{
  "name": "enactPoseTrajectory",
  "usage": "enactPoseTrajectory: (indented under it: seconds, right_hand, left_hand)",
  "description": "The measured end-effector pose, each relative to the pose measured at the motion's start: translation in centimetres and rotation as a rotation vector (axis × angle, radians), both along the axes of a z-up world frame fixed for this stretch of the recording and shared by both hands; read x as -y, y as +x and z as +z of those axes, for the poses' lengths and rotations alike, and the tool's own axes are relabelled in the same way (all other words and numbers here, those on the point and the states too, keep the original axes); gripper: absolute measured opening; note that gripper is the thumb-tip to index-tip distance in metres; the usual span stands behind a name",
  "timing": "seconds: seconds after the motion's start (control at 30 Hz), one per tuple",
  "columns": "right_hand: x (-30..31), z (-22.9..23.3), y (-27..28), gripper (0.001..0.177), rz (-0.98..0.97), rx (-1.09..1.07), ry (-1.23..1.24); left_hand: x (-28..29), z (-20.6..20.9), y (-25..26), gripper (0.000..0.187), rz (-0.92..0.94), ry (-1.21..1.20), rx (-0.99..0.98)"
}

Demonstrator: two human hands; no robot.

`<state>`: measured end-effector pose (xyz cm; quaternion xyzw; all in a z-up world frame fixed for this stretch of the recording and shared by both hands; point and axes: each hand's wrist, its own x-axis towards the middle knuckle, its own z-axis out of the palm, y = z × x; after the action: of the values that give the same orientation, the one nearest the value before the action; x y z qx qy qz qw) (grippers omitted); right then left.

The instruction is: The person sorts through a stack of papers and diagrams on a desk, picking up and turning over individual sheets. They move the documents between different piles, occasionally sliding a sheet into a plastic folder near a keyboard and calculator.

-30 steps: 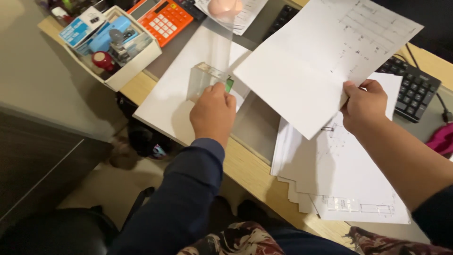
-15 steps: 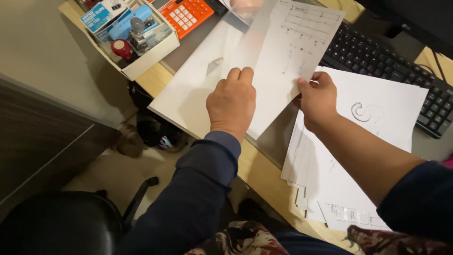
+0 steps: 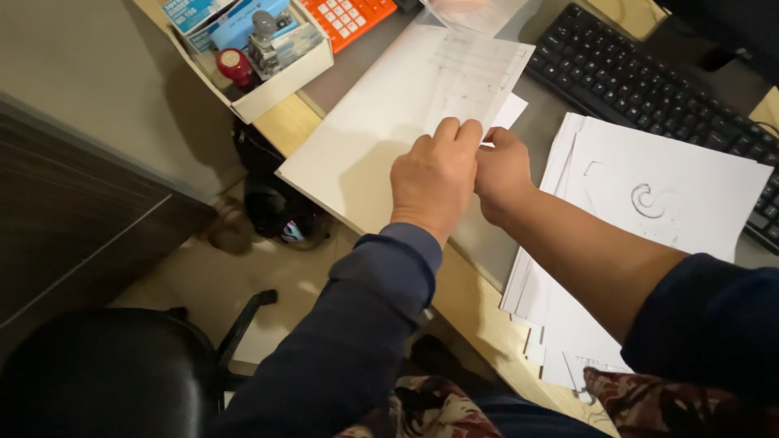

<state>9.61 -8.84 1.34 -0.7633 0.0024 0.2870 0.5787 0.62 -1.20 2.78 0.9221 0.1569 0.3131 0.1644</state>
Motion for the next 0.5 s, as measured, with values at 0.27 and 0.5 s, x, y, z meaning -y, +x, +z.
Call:
enactPoseTrajectory:
  seconds: [0.27,0.5]
  right_hand:
    - [-0.01,-0.34,-0.2,0.045,-0.008,0.045,-0.026]
    - [-0.3,-0.34,-0.2,0.054,-0.049,-0.008,-0.106]
  left_hand:
    - [-0.29,-0.64,0.13,0.014,-0.022,-0.01,0.01]
    - [-0.18,-0.97,0.17,0.016,-0.042,-0.024,0.03]
